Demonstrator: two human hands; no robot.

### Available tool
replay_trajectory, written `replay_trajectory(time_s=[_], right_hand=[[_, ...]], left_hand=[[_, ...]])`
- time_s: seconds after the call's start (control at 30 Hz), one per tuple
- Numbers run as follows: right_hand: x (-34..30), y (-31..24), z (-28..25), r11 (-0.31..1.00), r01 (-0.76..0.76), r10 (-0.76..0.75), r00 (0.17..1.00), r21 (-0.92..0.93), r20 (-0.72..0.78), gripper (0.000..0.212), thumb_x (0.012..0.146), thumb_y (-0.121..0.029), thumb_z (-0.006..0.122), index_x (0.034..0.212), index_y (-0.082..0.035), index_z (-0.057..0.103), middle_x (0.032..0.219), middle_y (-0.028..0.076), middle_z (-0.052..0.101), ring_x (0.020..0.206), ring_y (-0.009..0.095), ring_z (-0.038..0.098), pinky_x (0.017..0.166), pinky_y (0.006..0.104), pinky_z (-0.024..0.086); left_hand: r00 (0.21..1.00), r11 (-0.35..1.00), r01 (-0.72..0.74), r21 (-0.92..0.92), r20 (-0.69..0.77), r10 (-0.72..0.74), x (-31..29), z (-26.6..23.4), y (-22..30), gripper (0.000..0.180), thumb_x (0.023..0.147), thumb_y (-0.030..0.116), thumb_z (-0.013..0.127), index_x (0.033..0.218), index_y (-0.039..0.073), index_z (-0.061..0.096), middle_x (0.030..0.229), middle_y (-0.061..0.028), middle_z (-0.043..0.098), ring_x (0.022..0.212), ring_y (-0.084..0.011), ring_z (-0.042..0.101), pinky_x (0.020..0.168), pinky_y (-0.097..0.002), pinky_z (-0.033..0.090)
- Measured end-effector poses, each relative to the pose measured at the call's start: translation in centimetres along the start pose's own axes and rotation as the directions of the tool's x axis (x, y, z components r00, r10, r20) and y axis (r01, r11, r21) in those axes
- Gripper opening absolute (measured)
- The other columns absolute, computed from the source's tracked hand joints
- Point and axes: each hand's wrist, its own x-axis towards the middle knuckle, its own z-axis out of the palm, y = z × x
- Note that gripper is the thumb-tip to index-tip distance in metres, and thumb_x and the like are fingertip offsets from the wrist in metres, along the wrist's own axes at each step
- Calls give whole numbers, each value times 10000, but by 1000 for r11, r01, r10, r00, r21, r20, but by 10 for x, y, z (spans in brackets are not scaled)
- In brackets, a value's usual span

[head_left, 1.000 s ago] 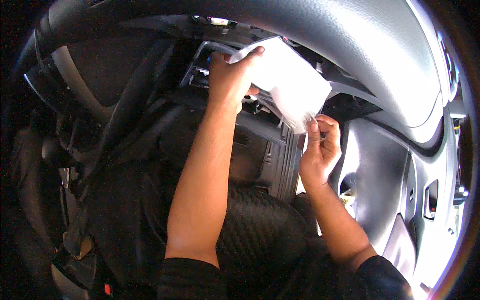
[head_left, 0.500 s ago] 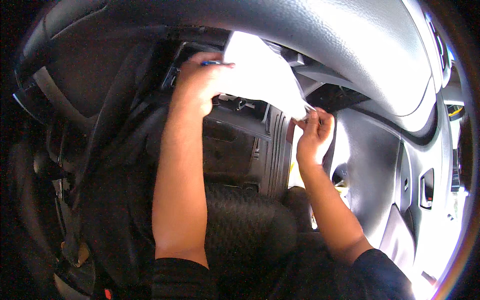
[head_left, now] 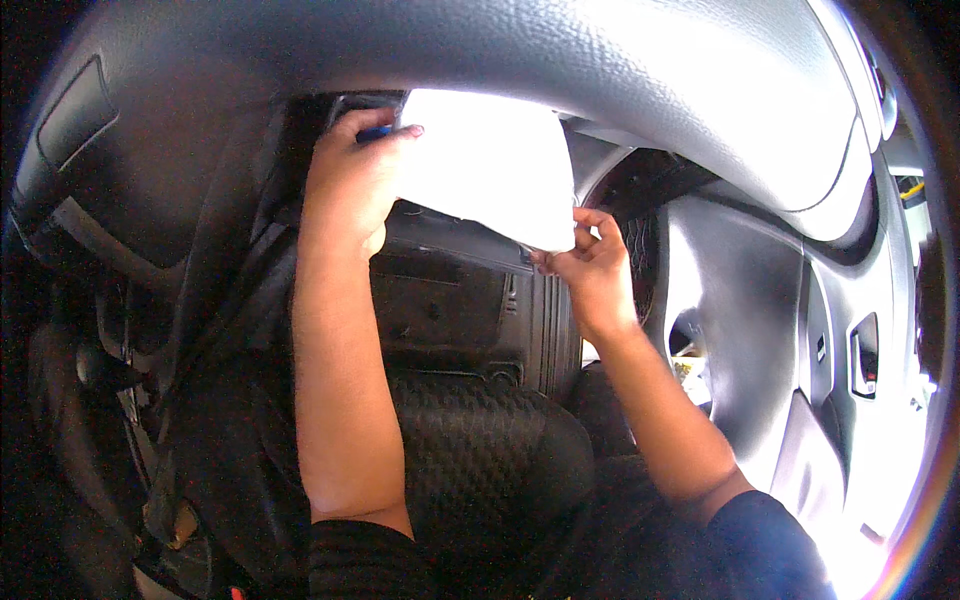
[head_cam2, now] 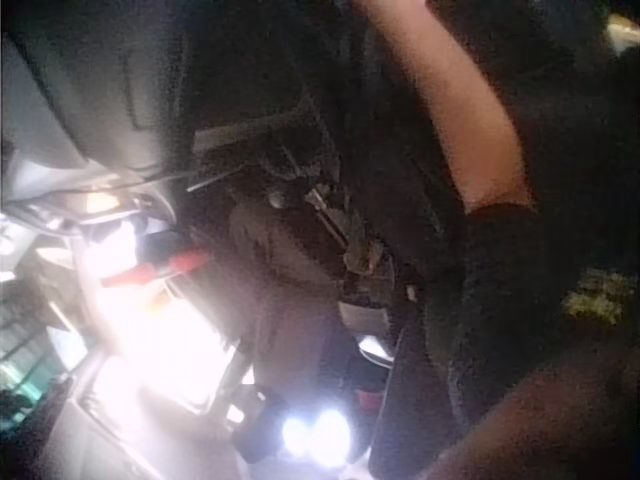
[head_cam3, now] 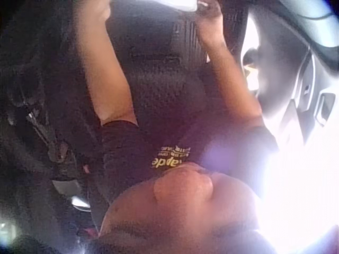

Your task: The person retrieves a new cabin air filter from a box, walks to a vehicle, and installs it into the glove compartment area. The person then closes the glove compartment door.

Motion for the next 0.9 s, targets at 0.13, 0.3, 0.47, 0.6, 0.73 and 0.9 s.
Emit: replay_trajectory(time_s=[0.13,0.3,0.47,0.6,0.73,0.9], right_hand=[[29,36,-32,792,471,-491,869,-389,53,183,823,118,580,921,-35,610,825,49,668,788,107,637,731,262,504],[53,17,-34,957,112,-57,977,267,-205,145,859,19,493,957,-65,560,803,14,592,640,99,523,621,245,451],[46,8,-56,815,-77,-69,971,575,229,560,753,-239,520,1275,-39,528,1266,135,587,1219,299,527,1081,424,377],[43,-14,-42,739,-113,-170,922,664,347,593,812,-284,518,1342,-19,508,1304,153,600,1193,317,569,1075,455,395],[40,-28,-18,946,90,-129,986,312,108,377,954,-221,538,1310,-99,519,1229,95,608,1119,235,592,967,394,477],[41,-26,-1,968,73,-93,993,242,73,161,1018,-217,548,1124,-97,566,1029,52,655,907,163,630,802,329,531]], left_hand=[[989,995,89,-34,117,-85,-4,-11,16,435,822,86,741,1201,-72,597,1026,-200,695,877,-226,688,750,-337,548],[937,998,49,49,343,-63,-17,-24,25,441,831,81,735,1227,-36,580,987,-168,710,894,-214,687,780,-344,540],[884,992,-39,122,467,-23,-18,-35,28,417,824,65,725,1206,16,563,977,-128,704,872,-185,669,800,-302,511],[834,941,-65,332,536,-131,-24,-47,46,435,831,181,766,1177,33,547,929,-93,692,840,-164,666,679,-304,536],[891,882,-63,466,425,-160,-23,-36,42,507,800,308,819,1183,86,571,937,-100,689,824,-191,676,634,-321,548],[916,880,-278,384,381,124,-15,-27,13,520,827,291,788,1273,135,571,1065,-139,701,903,-222,689,751,-362,552]])
